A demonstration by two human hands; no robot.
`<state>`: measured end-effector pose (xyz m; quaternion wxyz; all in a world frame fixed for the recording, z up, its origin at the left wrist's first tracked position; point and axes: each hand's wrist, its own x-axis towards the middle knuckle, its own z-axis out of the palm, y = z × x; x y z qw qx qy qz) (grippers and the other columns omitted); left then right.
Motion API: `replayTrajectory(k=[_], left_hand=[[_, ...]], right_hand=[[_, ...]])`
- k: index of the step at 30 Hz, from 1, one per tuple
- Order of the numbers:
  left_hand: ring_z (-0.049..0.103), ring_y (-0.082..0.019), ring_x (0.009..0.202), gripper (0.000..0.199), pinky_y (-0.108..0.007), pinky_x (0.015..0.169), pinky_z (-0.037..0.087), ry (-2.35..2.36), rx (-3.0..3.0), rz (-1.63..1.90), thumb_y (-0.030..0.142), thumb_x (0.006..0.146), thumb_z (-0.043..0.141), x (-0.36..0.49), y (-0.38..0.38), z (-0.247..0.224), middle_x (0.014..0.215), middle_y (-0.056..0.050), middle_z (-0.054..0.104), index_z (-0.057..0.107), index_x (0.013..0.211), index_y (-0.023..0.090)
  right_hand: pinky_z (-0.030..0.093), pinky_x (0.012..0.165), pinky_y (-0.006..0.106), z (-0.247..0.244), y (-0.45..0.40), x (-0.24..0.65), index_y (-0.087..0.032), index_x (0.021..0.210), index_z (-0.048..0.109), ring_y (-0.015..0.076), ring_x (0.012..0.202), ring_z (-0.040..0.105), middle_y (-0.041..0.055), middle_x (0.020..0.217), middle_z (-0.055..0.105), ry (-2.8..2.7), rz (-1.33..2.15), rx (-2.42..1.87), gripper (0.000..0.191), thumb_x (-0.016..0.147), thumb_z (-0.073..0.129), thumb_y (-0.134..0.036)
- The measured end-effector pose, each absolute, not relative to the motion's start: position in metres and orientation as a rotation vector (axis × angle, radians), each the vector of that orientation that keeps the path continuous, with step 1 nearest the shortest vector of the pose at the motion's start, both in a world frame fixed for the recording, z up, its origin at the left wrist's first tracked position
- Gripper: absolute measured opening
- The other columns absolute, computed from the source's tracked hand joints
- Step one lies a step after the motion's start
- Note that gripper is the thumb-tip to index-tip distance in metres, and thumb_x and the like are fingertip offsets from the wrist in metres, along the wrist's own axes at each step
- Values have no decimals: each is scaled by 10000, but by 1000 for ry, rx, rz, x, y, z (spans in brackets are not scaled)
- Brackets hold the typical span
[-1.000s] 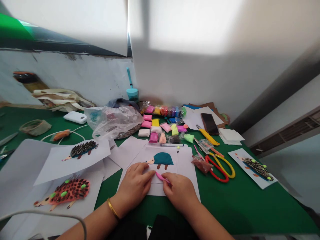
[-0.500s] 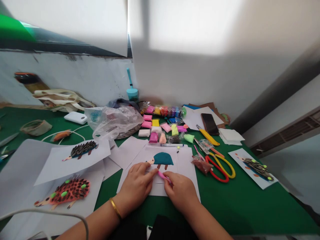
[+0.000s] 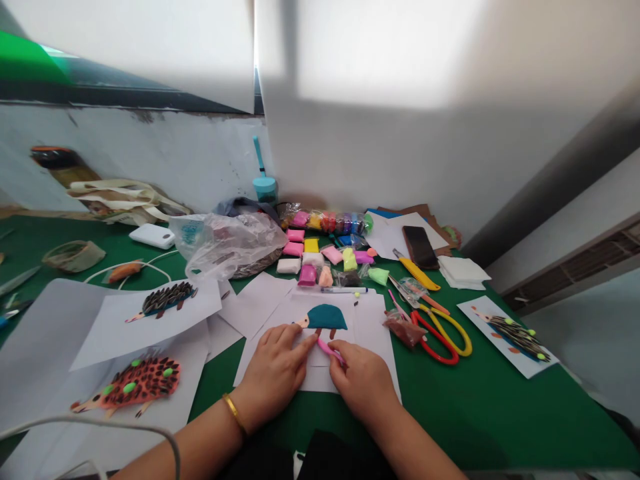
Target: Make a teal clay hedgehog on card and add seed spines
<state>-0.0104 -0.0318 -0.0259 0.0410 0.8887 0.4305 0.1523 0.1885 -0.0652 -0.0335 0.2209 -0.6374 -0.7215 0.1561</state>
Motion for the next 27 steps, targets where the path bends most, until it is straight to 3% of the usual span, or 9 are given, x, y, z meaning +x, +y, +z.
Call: replayTrajectory(k=[27], left_hand=[[484, -272, 1120, 496, -479, 978, 413, 1318, 2720, 471, 183, 868, 535, -10, -32, -24, 1233, -85, 522, 502, 1350, 294]], right_hand=[[548, 839, 343, -32, -66, 189, -215, 1100, 696, 219, 951, 708, 49, 1076, 746, -1975, 436, -1776, 324, 906, 444, -280]])
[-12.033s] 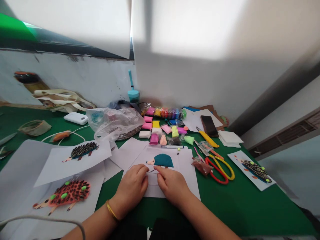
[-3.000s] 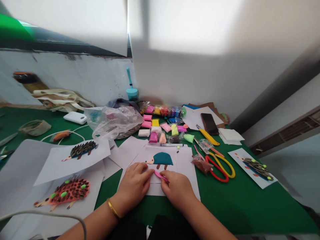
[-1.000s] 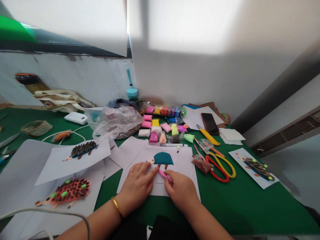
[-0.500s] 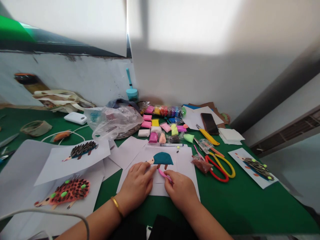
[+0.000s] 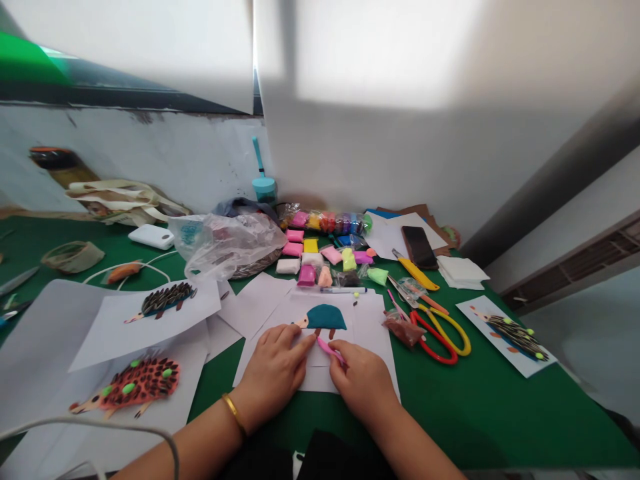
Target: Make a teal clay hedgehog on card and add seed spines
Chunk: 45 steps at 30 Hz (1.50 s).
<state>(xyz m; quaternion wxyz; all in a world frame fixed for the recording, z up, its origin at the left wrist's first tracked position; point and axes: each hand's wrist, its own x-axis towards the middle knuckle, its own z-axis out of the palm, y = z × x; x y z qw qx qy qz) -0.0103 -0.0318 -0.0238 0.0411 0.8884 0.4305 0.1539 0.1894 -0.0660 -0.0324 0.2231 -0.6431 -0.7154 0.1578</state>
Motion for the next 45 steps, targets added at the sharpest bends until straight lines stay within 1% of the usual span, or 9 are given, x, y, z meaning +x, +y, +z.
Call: replayTrajectory(k=[14, 21, 26, 31, 38, 42, 45], left_hand=[[486, -272, 1114, 488, -467, 971, 414, 1316, 2758, 450, 199, 867, 548, -10, -32, -24, 1233, -85, 526, 507, 1347, 280], [491, -273, 1120, 489, -474, 977, 412, 1308, 2761, 457, 195, 871, 537, -10, -32, -23, 1266, -93, 514, 498, 1351, 280], [499, -269, 1112, 511, -468, 975, 421, 1305, 2744, 462, 188, 861, 545, -10, -32, -22, 1221, -86, 537, 488, 1360, 281], [505, -261, 1097, 486, -465, 976, 423, 1321, 2724, 493, 180, 871, 524, -11, -31, -23, 1203, -87, 546, 493, 1350, 256], [492, -273, 1112, 517, -475, 964, 420, 1291, 2747, 483, 187, 862, 554, -10, -32, -25, 1267, -86, 519, 498, 1360, 311], [501, -268, 1099, 502, -471, 961, 423, 1296, 2759, 501, 196, 861, 564, -10, -32, -25, 1280, -86, 515, 520, 1347, 314], [499, -266, 1109, 506, -462, 965, 422, 1302, 2755, 493, 196, 866, 556, -10, -32, -25, 1282, -79, 519, 510, 1355, 318]], right_hand=[[538, 843, 340, -33, -66, 190, -221, 1114, 689, 218, 954, 704, 49, 1088, 741, -1969, 463, -1780, 324, 911, 443, -282], [542, 803, 320, -32, -65, 188, -241, 1084, 703, 209, 912, 708, 40, 1061, 748, -2014, 413, -1769, 313, 899, 450, -254], [537, 811, 314, -32, -65, 188, -239, 1087, 695, 209, 922, 707, 41, 1063, 748, -2017, 408, -1763, 313, 893, 449, -243], [538, 828, 332, -33, -66, 190, -222, 1094, 690, 216, 930, 707, 51, 1068, 745, -1956, 439, -1781, 312, 899, 450, -267], [546, 821, 333, -34, -66, 191, -227, 1094, 691, 216, 917, 709, 48, 1052, 748, -1936, 439, -1775, 314, 892, 454, -272], [549, 801, 328, -34, -66, 191, -227, 1091, 688, 215, 902, 708, 49, 1043, 748, -1919, 439, -1773, 314, 893, 450, -280], [546, 831, 344, -34, -66, 192, -227, 1107, 680, 225, 936, 702, 58, 1067, 742, -1887, 461, -1776, 318, 901, 447, -293]])
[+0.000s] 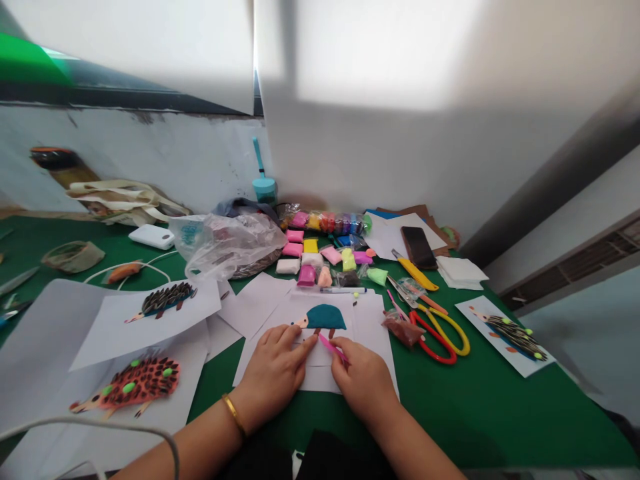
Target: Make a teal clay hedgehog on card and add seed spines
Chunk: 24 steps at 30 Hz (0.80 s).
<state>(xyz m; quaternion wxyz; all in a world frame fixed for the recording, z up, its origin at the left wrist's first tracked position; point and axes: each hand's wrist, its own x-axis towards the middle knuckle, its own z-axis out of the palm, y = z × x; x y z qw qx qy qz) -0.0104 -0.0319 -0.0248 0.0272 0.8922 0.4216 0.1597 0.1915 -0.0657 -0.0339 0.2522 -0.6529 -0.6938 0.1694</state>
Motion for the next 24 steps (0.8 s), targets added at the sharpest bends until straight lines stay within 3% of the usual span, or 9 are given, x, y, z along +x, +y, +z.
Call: replayTrajectory(k=[6, 14, 20, 24], left_hand=[[494, -264, 1112, 560, -458, 985, 405, 1336, 2717, 480, 180, 862, 536, -10, -32, -24, 1263, -82, 536, 446, 1408, 263], [479, -267, 1140, 527, -461, 986, 391, 1321, 2737, 468, 211, 880, 546, -10, -31, -25, 1306, -66, 509, 466, 1389, 323], [494, -254, 1121, 566, -445, 995, 404, 1331, 2701, 487, 184, 865, 551, -10, -31, -23, 1250, -70, 547, 433, 1412, 267], [502, -259, 1112, 472, -455, 971, 422, 1311, 2742, 490, 220, 903, 531, -11, -31, -24, 1275, -72, 534, 491, 1367, 296]], right_hand=[[539, 846, 337, -32, -65, 194, -242, 1132, 661, 220, 980, 688, 54, 1120, 722, -1816, 525, -1762, 322, 920, 433, -321], [522, 837, 315, -28, -65, 194, -245, 1151, 653, 213, 958, 684, 46, 1120, 718, -1744, 590, -1754, 324, 914, 453, -340], [485, 656, 271, -27, -63, 203, -269, 1137, 655, 182, 713, 651, -2, 834, 715, -1675, 596, -1810, 314, 906, 460, -352], [464, 641, 259, -30, -61, 207, -267, 1121, 655, 172, 690, 630, -14, 794, 695, -1646, 604, -1836, 306, 904, 468, -373]])
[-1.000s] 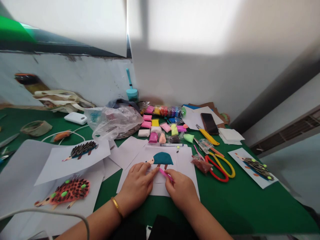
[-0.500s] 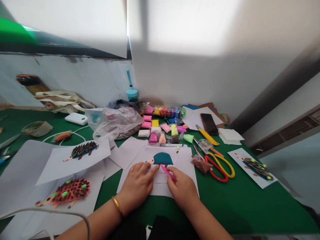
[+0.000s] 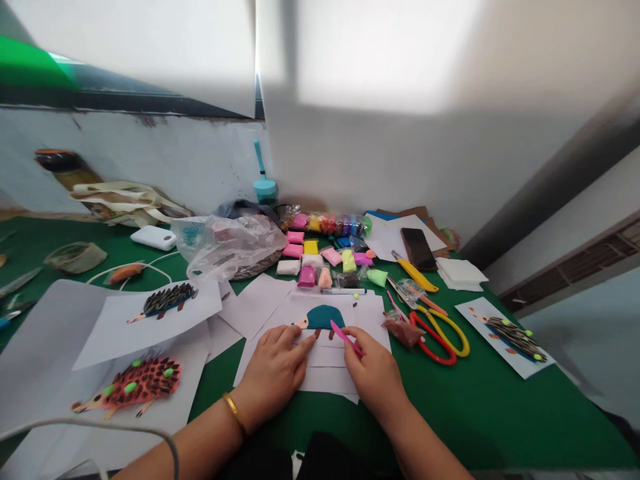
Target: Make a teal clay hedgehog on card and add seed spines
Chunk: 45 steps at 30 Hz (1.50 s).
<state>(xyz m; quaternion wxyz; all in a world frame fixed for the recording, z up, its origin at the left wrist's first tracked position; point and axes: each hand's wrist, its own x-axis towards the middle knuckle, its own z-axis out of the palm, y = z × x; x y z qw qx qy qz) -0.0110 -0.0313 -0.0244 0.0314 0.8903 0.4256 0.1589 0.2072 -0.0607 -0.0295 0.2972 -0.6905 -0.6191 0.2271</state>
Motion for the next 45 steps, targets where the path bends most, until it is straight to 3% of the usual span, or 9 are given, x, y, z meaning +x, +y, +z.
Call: replayTrajectory(k=[7, 12, 16, 22, 26, 34, 40, 45], left_hand=[[504, -266, 1123, 497, -469, 986, 430, 1299, 2730, 517, 199, 894, 531, -12, -32, -25, 1276, -80, 542, 482, 1381, 283], [520, -276, 1111, 388, -483, 965, 449, 1274, 2747, 552, 212, 883, 565, -13, -31, -26, 1273, -76, 550, 578, 1261, 299], [550, -254, 1090, 433, -440, 959, 480, 1283, 2676, 691, 154, 871, 542, -17, -28, -29, 1239, -97, 577, 542, 1298, 225], [579, -237, 1073, 315, -467, 1018, 439, 1319, 2689, 762, 112, 865, 517, -22, -27, -30, 1169, -78, 628, 618, 1146, 213], [537, -250, 1144, 391, -483, 1060, 388, 1326, 2705, 657, 113, 842, 539, -21, -29, -27, 1230, -66, 600, 593, 1207, 243], [513, -250, 1153, 213, -492, 1122, 303, 1384, 2733, 592, 174, 852, 572, -21, -33, -23, 1195, -64, 597, 650, 1041, 235], [526, -258, 1124, 369, -523, 1103, 318, 1424, 2768, 566, 255, 900, 559, -18, -36, -27, 1189, -69, 597, 578, 1267, 278], [534, -250, 1109, 295, -511, 1115, 313, 1405, 2754, 575, 250, 897, 552, -20, -37, -25, 1174, -73, 599, 628, 1182, 255]], right_hand=[[470, 657, 265, -28, -57, 215, -279, 1132, 654, 186, 745, 661, -8, 858, 719, -1675, 592, -1881, 312, 899, 472, -380], [489, 684, 274, -29, -56, 224, -284, 1152, 652, 199, 824, 686, 1, 960, 739, -1709, 536, -1917, 322, 909, 460, -370], [509, 696, 277, -32, -57, 221, -276, 1142, 661, 191, 802, 688, 6, 971, 743, -1744, 489, -1873, 318, 905, 470, -369], [516, 848, 312, -33, -62, 206, -246, 1120, 672, 211, 979, 686, 35, 1113, 727, -1917, 438, -1718, 304, 913, 464, -326], [519, 795, 315, -32, -62, 199, -236, 1090, 669, 208, 904, 696, 39, 1048, 739, -1996, 437, -1698, 289, 913, 448, -290], [507, 767, 307, -32, -61, 198, -233, 1079, 663, 205, 875, 693, 39, 1013, 741, -2035, 407, -1710, 278, 910, 446, -279], [508, 778, 303, -36, -61, 198, -235, 1084, 660, 203, 888, 694, 39, 1027, 740, -2034, 376, -1703, 278, 904, 450, -268], [512, 788, 313, -36, -61, 199, -225, 1091, 656, 209, 906, 693, 48, 1034, 738, -2049, 384, -1702, 289, 899, 444, -260]])
